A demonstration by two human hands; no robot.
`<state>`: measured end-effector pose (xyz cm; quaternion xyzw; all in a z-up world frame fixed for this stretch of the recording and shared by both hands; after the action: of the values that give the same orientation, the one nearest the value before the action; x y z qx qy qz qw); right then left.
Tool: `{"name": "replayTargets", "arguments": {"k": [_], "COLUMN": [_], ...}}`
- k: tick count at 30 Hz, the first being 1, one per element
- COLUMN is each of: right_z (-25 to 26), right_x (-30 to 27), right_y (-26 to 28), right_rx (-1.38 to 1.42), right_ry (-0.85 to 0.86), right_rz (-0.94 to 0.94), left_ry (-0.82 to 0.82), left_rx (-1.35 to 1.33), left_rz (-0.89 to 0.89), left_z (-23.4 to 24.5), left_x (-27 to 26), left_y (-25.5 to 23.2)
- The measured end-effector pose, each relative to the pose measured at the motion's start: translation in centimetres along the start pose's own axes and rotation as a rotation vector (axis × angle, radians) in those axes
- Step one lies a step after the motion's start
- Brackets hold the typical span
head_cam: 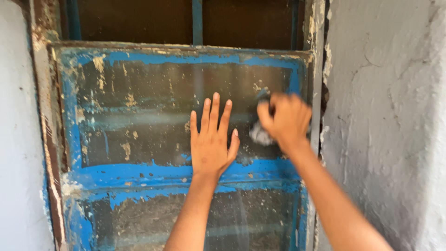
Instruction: The person rubs a window pane with a cloth and then sprays liquid from a bottle onto the glass and continues wiping.
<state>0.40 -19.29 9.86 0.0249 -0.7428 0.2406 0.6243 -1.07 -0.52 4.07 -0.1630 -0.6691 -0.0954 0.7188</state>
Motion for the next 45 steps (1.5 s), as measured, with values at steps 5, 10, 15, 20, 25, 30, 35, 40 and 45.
{"name": "replayTargets", "arguments": {"k": [5,10,15,20,25,30,35,40,45], "right_z": [-1.5,-1.5,-1.2,-0.1,1.3,1.7,1.0,0.9,2.0], "right_x": [8.0,8.5,5.2,0.5,-1.8,-1.7,-1.4,-0.3,1.0], "right_y": [-3.1,-2.9,-0.2,4.5,7.2,6.6,5.5,5.5,6.1], "right_rx": [-0.03,-0.084,-0.119,0.047,0.124,0.252,0.434,0.591,0.535], "right_ry": [-0.077,-0.158,-0.134,-0.013,0.031,0.177,0.219,0.243,0.333], "right_rz": [0.08,0.103,0.016,0.031,0.003,-0.064,-0.224,-0.481,-0.529], "left_ry": [0.0,-0.023,-0.032,-0.023,0.041,0.082,0.052,0.049,0.1], "left_rx": [0.009,-0.003,0.004,0.028,0.036,0.008,-0.006,0.095,0.243], "left_rz": [0.005,-0.001,-0.004,0.009,-0.034,-0.075,-0.198,-0.115,-0.125], "left_z": [-0.2,-0.3,-0.2,0.2,1.7,3.8,5.8,6.4,6.6], "left_x": [-0.1,-0.2,-0.1,0.2,0.6,-1.9,-4.1,-2.8,-2.2], "left_y": [0.2,0.1,0.2,0.1,0.1,-1.0,-3.9,-4.5,-2.5]}}
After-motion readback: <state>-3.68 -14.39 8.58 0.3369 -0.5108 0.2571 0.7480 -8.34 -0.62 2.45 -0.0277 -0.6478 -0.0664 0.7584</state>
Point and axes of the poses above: each hand's wrist, its own x-axis towards the middle knuckle, its own z-axis out of the back of the hand, y = z × x, the point moved 4 cm from there along x, towards the middle knuckle, and after that the axes turned 14 degrees about z, right-handed, at the moved point
